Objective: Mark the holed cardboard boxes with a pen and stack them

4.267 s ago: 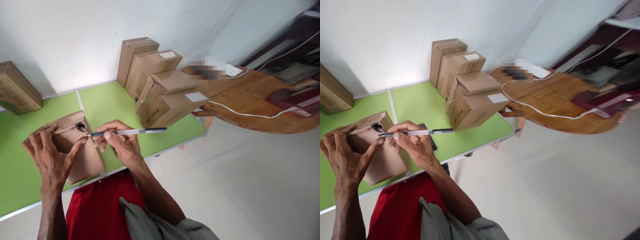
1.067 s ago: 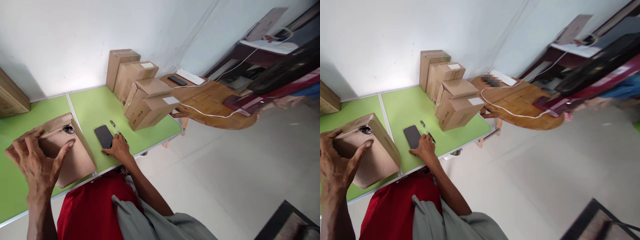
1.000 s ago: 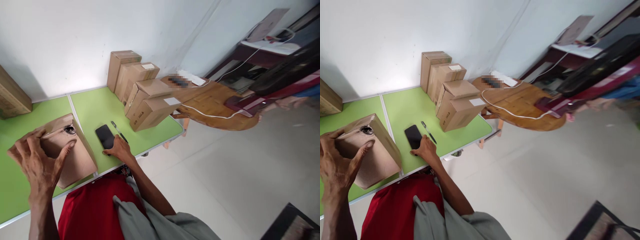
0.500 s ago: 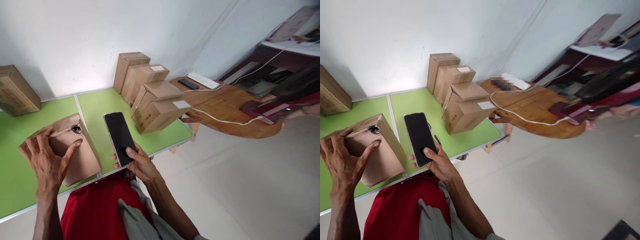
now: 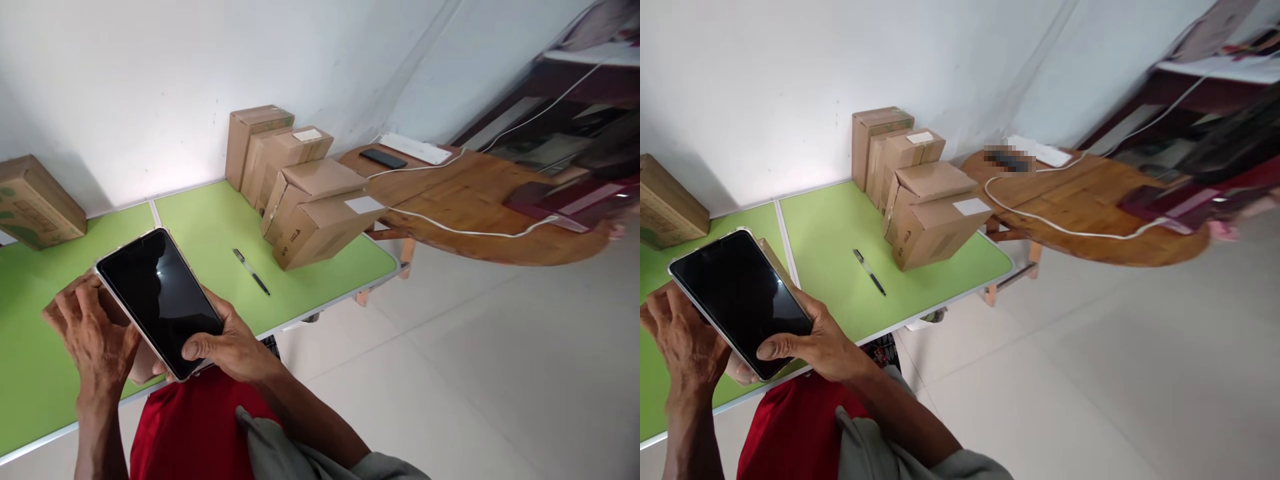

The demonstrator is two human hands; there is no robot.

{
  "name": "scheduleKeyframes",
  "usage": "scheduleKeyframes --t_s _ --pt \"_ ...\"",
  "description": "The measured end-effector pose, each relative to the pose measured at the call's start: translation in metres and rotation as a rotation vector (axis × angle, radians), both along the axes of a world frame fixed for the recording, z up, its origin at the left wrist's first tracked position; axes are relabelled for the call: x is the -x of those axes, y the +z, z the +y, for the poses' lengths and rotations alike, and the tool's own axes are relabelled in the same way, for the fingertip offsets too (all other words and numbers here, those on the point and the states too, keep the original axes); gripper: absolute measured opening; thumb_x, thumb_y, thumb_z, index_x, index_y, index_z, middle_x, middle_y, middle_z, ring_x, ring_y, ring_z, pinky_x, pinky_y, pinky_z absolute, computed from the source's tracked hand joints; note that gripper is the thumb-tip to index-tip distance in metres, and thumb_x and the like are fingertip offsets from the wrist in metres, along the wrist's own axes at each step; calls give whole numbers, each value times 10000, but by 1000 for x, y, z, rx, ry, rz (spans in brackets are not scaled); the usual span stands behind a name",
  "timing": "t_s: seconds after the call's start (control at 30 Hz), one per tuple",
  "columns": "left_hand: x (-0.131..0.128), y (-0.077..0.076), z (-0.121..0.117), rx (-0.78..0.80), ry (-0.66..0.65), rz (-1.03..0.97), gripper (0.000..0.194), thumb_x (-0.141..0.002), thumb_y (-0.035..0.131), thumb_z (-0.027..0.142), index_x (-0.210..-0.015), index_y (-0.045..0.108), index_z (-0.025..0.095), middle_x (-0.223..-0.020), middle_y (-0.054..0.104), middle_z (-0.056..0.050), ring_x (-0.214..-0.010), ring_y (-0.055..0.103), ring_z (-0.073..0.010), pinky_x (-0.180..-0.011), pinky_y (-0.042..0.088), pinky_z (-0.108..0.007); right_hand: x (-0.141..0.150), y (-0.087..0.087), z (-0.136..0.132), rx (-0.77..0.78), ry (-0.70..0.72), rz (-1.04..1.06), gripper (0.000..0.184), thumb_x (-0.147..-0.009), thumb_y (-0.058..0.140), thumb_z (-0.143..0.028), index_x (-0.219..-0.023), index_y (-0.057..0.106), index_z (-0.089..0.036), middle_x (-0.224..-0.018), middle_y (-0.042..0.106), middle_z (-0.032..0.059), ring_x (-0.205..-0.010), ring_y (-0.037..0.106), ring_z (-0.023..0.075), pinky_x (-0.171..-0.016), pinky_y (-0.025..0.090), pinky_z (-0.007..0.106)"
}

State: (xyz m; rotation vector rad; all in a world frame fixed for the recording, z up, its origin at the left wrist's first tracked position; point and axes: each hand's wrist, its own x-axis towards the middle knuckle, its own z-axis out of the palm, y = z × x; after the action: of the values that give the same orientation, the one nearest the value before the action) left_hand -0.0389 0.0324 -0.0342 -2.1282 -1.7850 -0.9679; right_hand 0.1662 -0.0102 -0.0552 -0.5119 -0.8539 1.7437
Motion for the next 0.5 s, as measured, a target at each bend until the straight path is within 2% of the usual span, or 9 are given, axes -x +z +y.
scheduleKeyframes --t_s 0.2,0.33,0.5 --pt "-1 1 4 27 -22 34 705 -931 588 776 -1328 615 194 -1435 657 -303 -1355 562 -564 -1186 314 -791 -5 -4 2 -2 20 34 723 -726 1083 -365 -1352 730 -282 -1076 788 4 -952 796 210 -838 709 343" --pt "-3 2 5 27 8 3 806 -937 565 837 -1383 638 170 -1451 654 -296 -1389 554 -542 -1241 294 -766 -9 -17 5 -20 25 71 687 -812 1031 -460 -1387 697 -288 -1069 813 19 -860 824 230 -784 724 381" --pt "-7 3 3 12 44 -64 941 -905 568 941 -1426 672 165 -1451 674 -273 -1426 540 -520 -1289 268 -736 -25 -38 11 6 -296 -58 549 -820 1021 -485 -1249 753 -269 -1107 805 18 -936 812 217 -892 692 343"
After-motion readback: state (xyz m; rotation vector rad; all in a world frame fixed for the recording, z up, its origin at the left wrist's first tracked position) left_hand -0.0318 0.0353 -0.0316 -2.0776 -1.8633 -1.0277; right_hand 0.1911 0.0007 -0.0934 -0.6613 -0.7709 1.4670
